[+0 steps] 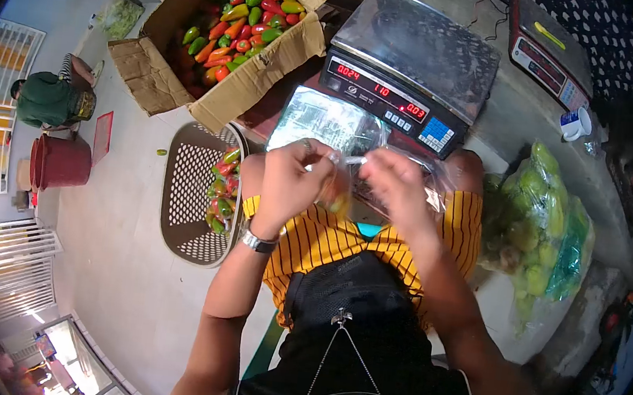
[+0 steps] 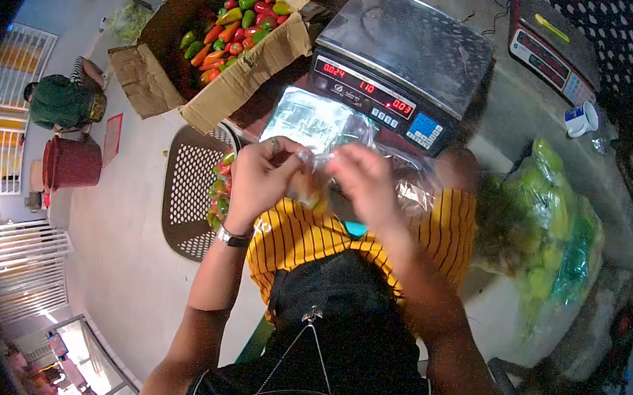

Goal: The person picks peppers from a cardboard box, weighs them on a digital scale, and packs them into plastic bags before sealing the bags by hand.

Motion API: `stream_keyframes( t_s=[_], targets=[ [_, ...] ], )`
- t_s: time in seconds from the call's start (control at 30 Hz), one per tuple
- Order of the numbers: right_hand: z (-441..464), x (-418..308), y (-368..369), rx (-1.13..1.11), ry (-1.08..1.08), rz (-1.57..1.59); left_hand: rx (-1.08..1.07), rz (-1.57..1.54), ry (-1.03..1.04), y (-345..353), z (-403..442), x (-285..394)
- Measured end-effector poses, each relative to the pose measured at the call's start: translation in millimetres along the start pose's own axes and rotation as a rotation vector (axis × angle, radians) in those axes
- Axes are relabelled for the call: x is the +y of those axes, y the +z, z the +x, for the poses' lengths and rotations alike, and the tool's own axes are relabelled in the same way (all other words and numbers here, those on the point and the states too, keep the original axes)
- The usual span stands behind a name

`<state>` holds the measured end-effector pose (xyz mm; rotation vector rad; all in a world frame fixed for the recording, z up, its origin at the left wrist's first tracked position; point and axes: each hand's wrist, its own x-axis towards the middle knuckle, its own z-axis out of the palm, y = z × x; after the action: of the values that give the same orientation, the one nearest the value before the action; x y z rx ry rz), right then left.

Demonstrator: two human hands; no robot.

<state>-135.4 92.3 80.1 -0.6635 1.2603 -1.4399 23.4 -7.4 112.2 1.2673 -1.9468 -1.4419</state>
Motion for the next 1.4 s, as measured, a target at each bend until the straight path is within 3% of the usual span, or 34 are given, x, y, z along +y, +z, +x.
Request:
stream_keyframes(
  t_s=[0.03, 0.07, 0.1, 0.17, 0.2, 0.27, 0.3, 0.33, 0.37, 0.43, 0.47, 0.5, 0.57, 0.6, 0.63, 0.7, 0.73, 0.77, 0.83, 0.9, 0.93, 1.0, 1.03, 1.07, 1.2, 1.4],
  targets=[
    [-17, -1, 19, -0.046, 0.082, 0.098, 0.092, 0.138, 0.181, 7, -3, 9],
    [-36, 15, 37, -0.118, 0.167, 0.350, 0.098, -0.048, 0.265, 12, 1, -2],
    [-41, 36, 45, -0.191, 0.245, 0.600, -0.001, -0.216, 0.208, 5, -4, 12],
    [-31, 81, 24, -0.287, 0.387, 0.792, -0.292, -0.563, 0.085, -7, -7, -1],
    [-18, 83, 6, -0.271, 0.284, 0.619, -0.307, -0.468, 0.165, -6, -5, -12],
    [10, 87, -31, -0.198, 0.105, 0.249, -0.276, -0.301, 0.035, -13, 0, -10],
    [16, 44, -35, -0.214, 0.176, 0.326, -0.265, -0.216, -0.027, -14, 5, -9],
    [18, 28, -32, -0.162, 0.110, 0.163, -0.186, -0.264, -0.138, -6, 11, -21],
    [9, 22, -14, -0.093, 0.110, 0.186, -0.034, 0.085, 0.161, -1, 11, -17],
    [-20, 21, 35, 0.037, 0.095, 0.226, 0.125, 0.020, 0.120, 11, -2, 16],
    [-31, 27, 46, -0.072, 0.102, 0.417, 0.045, -0.225, 0.055, 8, -1, 6],
    [-36, 39, 45, -0.237, 0.099, 0.655, -0.053, -0.478, 0.187, 4, -2, -4],
    [-29, 51, 26, -0.193, 0.230, 0.586, -0.279, -0.565, 0.167, -9, -3, -18],
    [-18, 49, 8, -0.125, 0.273, 0.494, -0.300, -0.624, 0.084, -14, 3, -36],
    [-6, 47, -9, -0.061, 0.322, 0.405, -0.270, -0.477, 0.030, -13, 8, -31],
    [19, 37, -32, -0.290, 0.121, 0.164, -0.217, -0.211, -0.015, -12, 11, -29],
    [16, 18, -12, -0.111, 0.030, -0.151, -0.047, -0.080, 0.107, -5, 9, -23],
    [13, 21, 7, 0.061, -0.233, -0.295, 0.126, 0.051, 0.225, 7, 6, -16],
    [-11, 21, 33, 0.075, -0.142, -0.001, 0.291, -0.082, 0.271, 20, -2, -9],
    [-26, 26, 39, -0.144, -0.061, 0.427, 0.080, -0.612, 0.260, 18, -11, -16],
    [-10, 38, 33, -0.076, -0.446, -0.105, 0.036, -0.801, 0.143, 15, -14, -27],
    [-16, 36, 11, -0.107, 0.030, 0.340, -0.222, -1.007, 0.097, 4, -5, -36],
    [-7, 30, -1, -0.179, 0.075, 0.172, -0.228, -0.783, 0.121, 3, -2, -42],
    [-2, 25, -6, -0.196, -0.025, 0.001, -0.299, -0.785, 0.050, -2, -3, -43],
    [-4, -6, 1, -0.086, -0.389, -0.521, -0.155, -0.569, 0.172, -5, -2, -42],
    [-7, -14, 7, 0.023, -0.568, -0.684, -0.081, -0.520, 0.004, 1, -8, -32]
  ],
)
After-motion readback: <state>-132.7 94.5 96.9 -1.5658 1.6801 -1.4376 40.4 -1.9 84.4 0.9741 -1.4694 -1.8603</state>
